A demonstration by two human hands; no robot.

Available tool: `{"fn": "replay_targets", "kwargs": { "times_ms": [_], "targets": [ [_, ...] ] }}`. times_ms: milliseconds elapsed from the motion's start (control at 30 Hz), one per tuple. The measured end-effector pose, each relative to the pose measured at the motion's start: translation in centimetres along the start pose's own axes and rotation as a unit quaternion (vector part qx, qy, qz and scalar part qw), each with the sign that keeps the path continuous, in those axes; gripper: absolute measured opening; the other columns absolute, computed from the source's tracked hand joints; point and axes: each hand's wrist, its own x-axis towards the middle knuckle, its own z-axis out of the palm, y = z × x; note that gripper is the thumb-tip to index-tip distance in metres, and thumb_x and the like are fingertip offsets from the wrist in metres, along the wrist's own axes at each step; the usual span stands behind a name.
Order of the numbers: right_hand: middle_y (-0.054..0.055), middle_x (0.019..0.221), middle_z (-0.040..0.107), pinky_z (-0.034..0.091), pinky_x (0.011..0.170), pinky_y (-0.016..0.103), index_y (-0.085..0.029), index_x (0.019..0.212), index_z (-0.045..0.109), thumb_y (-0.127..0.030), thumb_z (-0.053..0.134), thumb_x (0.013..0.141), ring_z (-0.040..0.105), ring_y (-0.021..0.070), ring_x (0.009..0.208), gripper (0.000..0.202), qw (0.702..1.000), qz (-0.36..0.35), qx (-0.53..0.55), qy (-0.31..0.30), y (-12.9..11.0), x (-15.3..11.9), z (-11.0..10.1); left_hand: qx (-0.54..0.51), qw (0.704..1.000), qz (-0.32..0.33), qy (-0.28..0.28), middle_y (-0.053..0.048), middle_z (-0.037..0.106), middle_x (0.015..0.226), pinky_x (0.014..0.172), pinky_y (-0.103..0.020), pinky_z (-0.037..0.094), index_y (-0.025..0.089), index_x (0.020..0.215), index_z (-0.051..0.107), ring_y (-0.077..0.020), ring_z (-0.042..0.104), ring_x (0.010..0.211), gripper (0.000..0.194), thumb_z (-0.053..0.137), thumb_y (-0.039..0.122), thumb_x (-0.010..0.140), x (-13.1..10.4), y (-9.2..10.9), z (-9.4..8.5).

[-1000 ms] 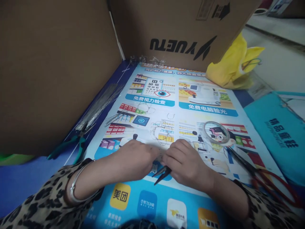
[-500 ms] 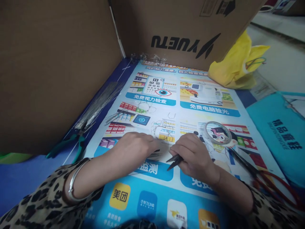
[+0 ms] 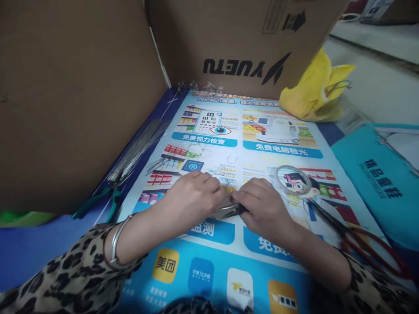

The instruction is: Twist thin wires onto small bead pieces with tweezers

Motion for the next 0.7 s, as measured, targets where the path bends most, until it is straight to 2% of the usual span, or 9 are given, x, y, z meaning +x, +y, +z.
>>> {"fn": "replay_targets", "kwargs": {
  "times_ms": [100,200,333,400,500,700],
  "targets": [
    [0.005,0.07,0.058,0.03,0.065,0.034,-0.016,0.077,0.066,-0.012,0.052,0.073,0.046,0.0189,0.071,0.016,0.999,0.014,-0.046,0.014,0.5,0.3,-1.0,0.007,1.0,0.016,0.008,-0.003,0.057,0.074,0.061,-0.032,0.038,0.017,0.076,0.057,-0.0192,0.053,0.07,0.006,0.054,0.017,0.082,1.6,-0.7,-0.6],
    [0.006,0.072,0.059,0.03,0.066,0.034,-0.016,0.078,0.067,-0.014,0.052,0.073,0.045,0.02,0.073,0.016,0.996,0.035,-0.084,-0.004,1.0,0.5,-1.8,0.019,0.998,0.05,0.017,-0.002,0.057,0.071,0.06,-0.032,0.037,0.018,0.073,0.056,-0.0188,0.053,0.069,0.009,0.053,0.016,0.081,3.5,-1.6,-0.8],
    [0.006,0.076,0.061,0.031,0.069,0.033,-0.015,0.089,0.067,-0.013,0.052,0.072,0.046,0.0203,0.076,0.024,0.991,0.09,-0.089,-0.033,1.6,0.5,-2.0,0.027,0.997,0.063,0.03,-0.003,0.057,0.07,0.057,-0.031,0.036,0.017,0.072,0.057,-0.019,0.054,0.068,0.011,0.052,0.015,0.082,5.4,-1.9,-0.2],
    [0.006,0.076,0.061,0.03,0.069,0.033,-0.015,0.093,0.066,-0.013,0.052,0.07,0.046,0.0205,0.076,0.027,0.988,0.114,-0.092,-0.054,1.8,0.4,-1.8,0.026,0.997,0.06,0.035,-0.003,0.058,0.07,0.057,-0.03,0.037,0.017,0.073,0.058,-0.0192,0.054,0.069,0.011,0.052,0.016,0.082,5.7,-1.8,0.2],
    [0.005,0.073,0.061,0.029,0.068,0.033,-0.017,0.086,0.066,-0.014,0.052,0.069,0.047,0.021,0.076,0.022,0.984,0.13,-0.091,-0.08,2.0,0.3,-1.4,0.016,0.998,0.057,0.029,-0.003,0.058,0.07,0.056,-0.03,0.037,0.017,0.075,0.059,-0.019,0.055,0.069,0.011,0.051,0.016,0.083,5.6,-1.8,0.9],
    [0.003,0.075,0.064,0.03,0.07,0.032,-0.021,0.084,0.067,-0.013,0.052,0.071,0.048,0.0199,0.076,0.021,0.981,0.165,-0.043,-0.097,2.5,0.4,-0.7,-0.008,0.999,0.037,-0.006,-0.004,0.058,0.071,0.052,-0.027,0.034,0.016,0.076,0.06,-0.0171,0.055,0.069,0.011,0.051,0.014,0.083,5.2,-2.2,1.5]
  ]
}}
